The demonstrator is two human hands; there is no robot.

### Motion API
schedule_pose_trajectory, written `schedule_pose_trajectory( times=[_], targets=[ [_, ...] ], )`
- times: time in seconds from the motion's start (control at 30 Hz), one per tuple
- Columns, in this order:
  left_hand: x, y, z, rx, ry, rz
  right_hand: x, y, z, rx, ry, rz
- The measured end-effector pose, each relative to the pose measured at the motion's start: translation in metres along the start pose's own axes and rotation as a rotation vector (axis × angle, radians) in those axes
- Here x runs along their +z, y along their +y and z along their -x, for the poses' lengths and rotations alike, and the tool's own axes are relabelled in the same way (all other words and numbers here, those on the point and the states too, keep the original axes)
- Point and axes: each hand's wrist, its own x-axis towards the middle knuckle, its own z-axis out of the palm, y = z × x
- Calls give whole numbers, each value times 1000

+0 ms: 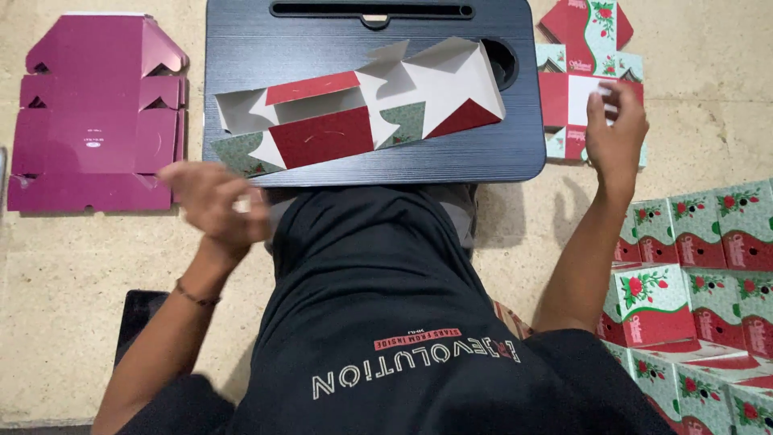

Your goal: The person folds a flat, pre-cut cardboard sheet into a small box. They crease the edges and tuck the flaps into place to form the box structure. The finished box is placed on a tray.

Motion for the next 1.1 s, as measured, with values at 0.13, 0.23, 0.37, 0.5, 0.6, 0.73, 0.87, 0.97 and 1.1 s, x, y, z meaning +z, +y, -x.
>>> schedule_pose_trajectory(
  times=[0.13, 0.23, 0.37, 0.5, 0.6, 0.73, 0.87, 0.97, 1.1],
  targets=[
    [-37, -30, 33, -249, 21, -298, 37, 103, -2, 206, -120, 136],
    [-61, -31, 96, -330, -277, -424, 49, 36, 13, 760, -587, 301],
    [-75, -20, 203, -386, -580, -358, 80, 90, 66, 870, -1003, 144],
    [-84, 34, 209, -379, -773, -188, 108, 70, 118, 541, -1300, 461],
    [-90, 75, 204, -368, -783, -101, 112, 60, 187, 75, -1151, 568],
    [-116, 134, 230, -351, -844, -101, 45, -58, 200, 149, -970, 15],
    [-132, 168, 275, -336, -883, -126, 133, 99, 279, -664, -351, 847],
    [-138, 154, 295, -304, -924, -148, 134, 87, 270, -693, -223, 898],
    [-100, 126, 292, -301, -978, -162, 129, 82, 271, -619, -291, 691]
  ],
)
